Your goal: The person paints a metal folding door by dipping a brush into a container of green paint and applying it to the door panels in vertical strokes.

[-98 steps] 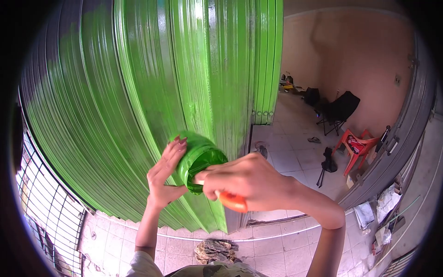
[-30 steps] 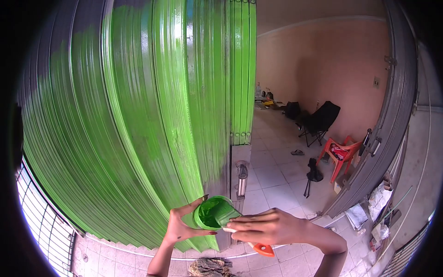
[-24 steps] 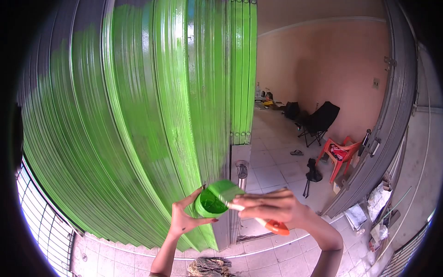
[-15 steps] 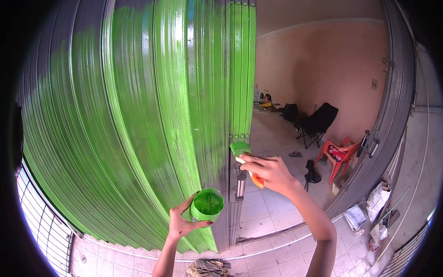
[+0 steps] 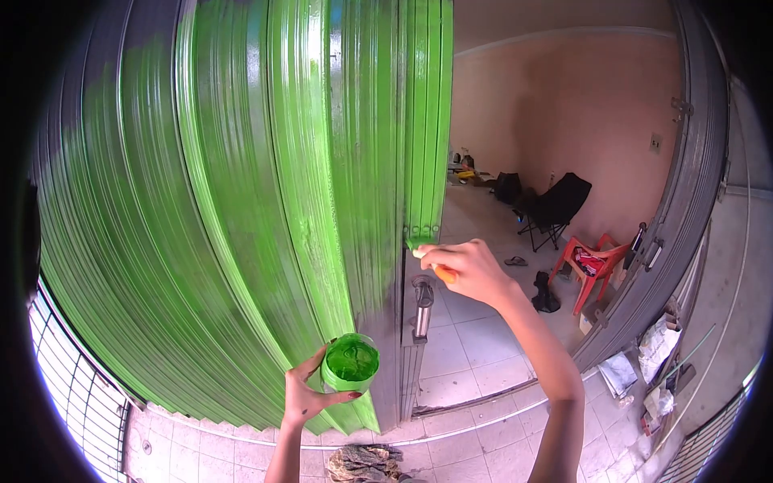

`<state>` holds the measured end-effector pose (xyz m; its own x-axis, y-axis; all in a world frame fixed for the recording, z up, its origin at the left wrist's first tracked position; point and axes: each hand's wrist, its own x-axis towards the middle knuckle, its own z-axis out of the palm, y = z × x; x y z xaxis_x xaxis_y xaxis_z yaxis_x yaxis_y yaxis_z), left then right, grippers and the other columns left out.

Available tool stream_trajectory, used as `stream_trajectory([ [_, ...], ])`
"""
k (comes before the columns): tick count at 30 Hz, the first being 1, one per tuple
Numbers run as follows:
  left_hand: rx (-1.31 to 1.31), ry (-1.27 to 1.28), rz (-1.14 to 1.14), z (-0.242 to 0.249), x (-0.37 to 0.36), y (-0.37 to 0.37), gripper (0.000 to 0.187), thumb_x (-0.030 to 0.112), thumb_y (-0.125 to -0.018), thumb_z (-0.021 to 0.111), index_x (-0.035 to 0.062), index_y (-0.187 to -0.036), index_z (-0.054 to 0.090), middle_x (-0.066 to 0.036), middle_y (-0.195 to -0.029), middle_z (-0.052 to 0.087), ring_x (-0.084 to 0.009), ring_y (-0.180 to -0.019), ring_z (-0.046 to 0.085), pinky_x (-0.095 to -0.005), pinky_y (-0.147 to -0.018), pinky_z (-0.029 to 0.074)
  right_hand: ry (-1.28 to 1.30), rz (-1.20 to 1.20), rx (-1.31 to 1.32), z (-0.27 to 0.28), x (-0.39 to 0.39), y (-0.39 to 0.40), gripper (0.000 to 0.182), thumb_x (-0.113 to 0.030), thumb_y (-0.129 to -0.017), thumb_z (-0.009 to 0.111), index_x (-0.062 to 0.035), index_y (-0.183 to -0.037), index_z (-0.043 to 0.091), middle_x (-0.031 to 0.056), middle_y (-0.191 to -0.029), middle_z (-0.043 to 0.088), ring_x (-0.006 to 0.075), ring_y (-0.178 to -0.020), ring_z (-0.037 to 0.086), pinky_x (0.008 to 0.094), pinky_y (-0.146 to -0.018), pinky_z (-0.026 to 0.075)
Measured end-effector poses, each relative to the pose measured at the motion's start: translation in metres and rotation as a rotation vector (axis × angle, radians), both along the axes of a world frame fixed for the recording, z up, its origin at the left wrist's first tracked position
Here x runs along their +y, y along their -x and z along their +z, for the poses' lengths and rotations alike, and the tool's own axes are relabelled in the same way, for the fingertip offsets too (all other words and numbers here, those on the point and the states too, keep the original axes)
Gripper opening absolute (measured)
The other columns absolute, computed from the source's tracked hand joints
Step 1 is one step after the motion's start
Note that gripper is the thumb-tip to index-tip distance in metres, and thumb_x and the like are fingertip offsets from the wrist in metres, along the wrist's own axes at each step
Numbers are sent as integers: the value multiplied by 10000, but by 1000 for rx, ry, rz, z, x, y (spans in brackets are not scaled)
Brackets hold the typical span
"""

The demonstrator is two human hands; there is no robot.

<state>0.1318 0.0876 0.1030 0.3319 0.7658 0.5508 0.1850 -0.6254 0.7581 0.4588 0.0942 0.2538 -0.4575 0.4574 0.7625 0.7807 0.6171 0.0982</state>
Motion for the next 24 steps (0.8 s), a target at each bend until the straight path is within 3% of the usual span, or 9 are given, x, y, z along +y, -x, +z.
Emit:
stream_trajectory([
  [14,-20,-4,-40,8,-4,0,905,317,-542,940,-74,-1265,563,-176,-1139,680,-213,-1067,659,-351,-969,493,-1,-35,117,1,-7,-11,129,23,-767,647,-93,-824,652,31,-1037,726,206,-769,715,287,-606,557],
  [15,-18,-3,-43,7,-4,0,905,314,-542,941,-73,-1267,562,-175,-1140,680,-213,-1068,658,-349,-970,492,-31,48,110,0,-2,-8,118,18,-766,640,-91,-812,648,33,-1011,730,217,-764,712,291,-602,556],
  [19,-6,1,-45,11,-6,-2,899,311,-548,939,-64,-1273,561,-175,-1145,678,-213,-1068,658,-349,-972,492,155,-96,17,4,0,-6,145,56,-740,679,-57,-830,666,102,-984,729,267,-832,720,300,-697,580],
  [24,-5,1,-47,7,-6,0,896,318,-554,936,-55,-1277,562,-175,-1143,678,-209,-1068,658,-347,-972,493,81,-7,55,6,1,-2,109,24,-763,667,-72,-813,654,71,-989,730,248,-788,715,300,-642,568],
])
